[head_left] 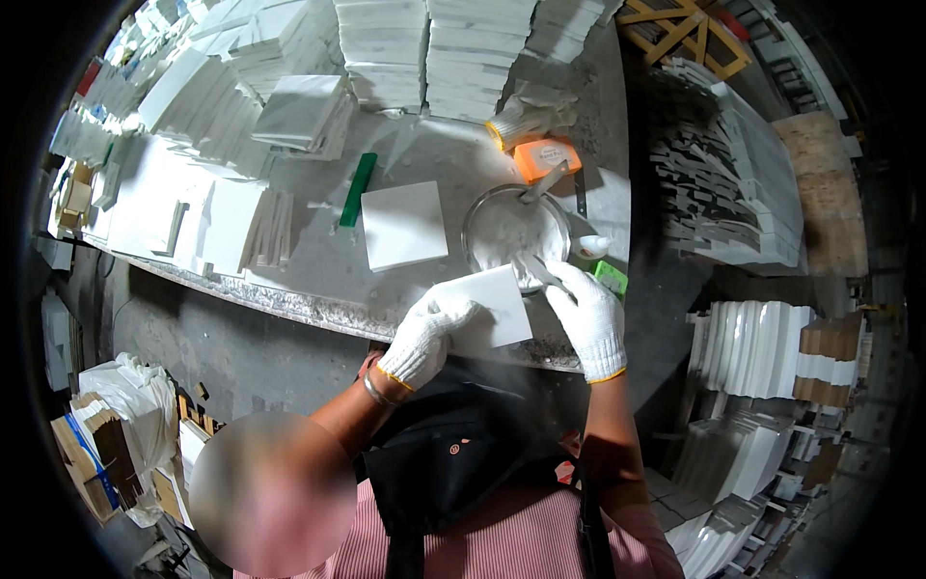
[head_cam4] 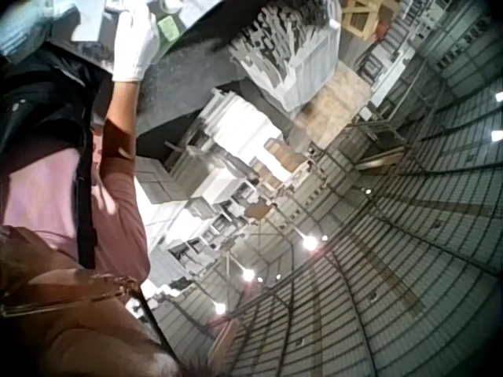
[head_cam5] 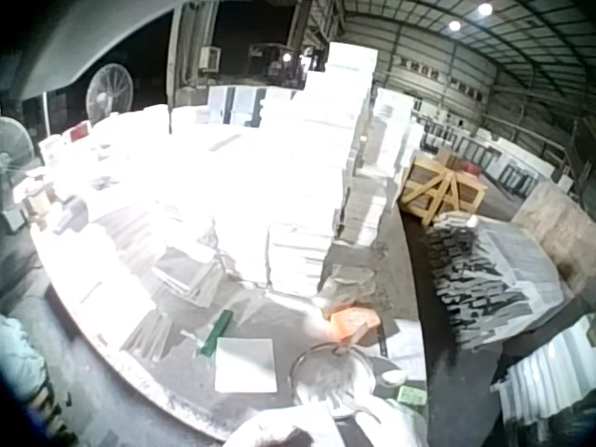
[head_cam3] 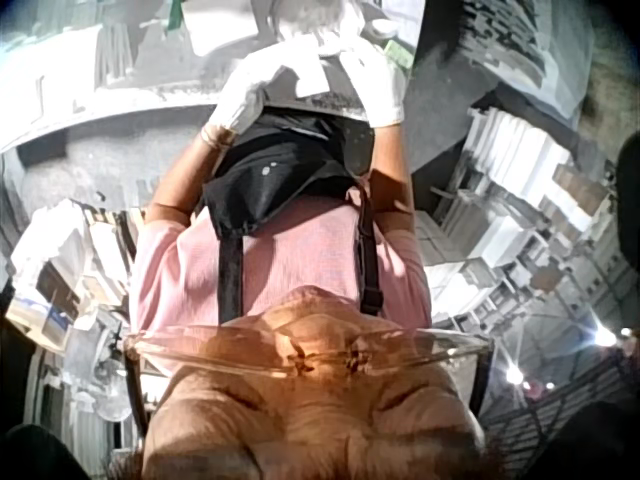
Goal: The person applies adhesive from a bowl onto white rectangular tiles using a small spatula, then presses a green sponge onto the tile surface. The person repeats this process for multiple tiles, stacking the finished ones on the table.
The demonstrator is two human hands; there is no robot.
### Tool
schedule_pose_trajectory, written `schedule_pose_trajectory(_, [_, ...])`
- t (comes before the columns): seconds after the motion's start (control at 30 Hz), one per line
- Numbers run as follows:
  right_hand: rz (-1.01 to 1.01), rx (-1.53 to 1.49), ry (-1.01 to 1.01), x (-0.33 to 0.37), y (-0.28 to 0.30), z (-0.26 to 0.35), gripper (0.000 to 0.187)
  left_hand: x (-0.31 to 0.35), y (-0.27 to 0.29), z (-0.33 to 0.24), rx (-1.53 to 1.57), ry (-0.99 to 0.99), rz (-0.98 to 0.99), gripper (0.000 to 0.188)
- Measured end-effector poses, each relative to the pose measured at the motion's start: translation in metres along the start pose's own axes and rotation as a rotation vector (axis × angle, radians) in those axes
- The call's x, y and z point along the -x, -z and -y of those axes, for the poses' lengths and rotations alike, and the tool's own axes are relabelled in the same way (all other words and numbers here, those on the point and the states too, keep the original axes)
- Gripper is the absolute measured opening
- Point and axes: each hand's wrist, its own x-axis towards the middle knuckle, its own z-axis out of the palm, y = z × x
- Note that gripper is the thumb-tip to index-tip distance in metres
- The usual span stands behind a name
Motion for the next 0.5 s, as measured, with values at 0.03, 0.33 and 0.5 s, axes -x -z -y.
schedule_pose_trajectory(0.03, [0.0,-0.041,-0.017,-0.001,0.001,0.001,0.03,-0.001,0.001,0.001,-0.001,-0.007,-0.008,0.039])
schedule_pose_trajectory(0.33, [-0.093,-0.364,-0.193,-0.01,0.009,0.002,0.021,-0.006,0.007,0.008,0.035,0.022,-0.077,0.04])
schedule_pose_trajectory(0.5, [-0.117,-0.509,-0.216,-0.017,-0.004,-0.001,0.021,-0.007,0.008,0.009,0.037,-0.002,-0.057,0.042])
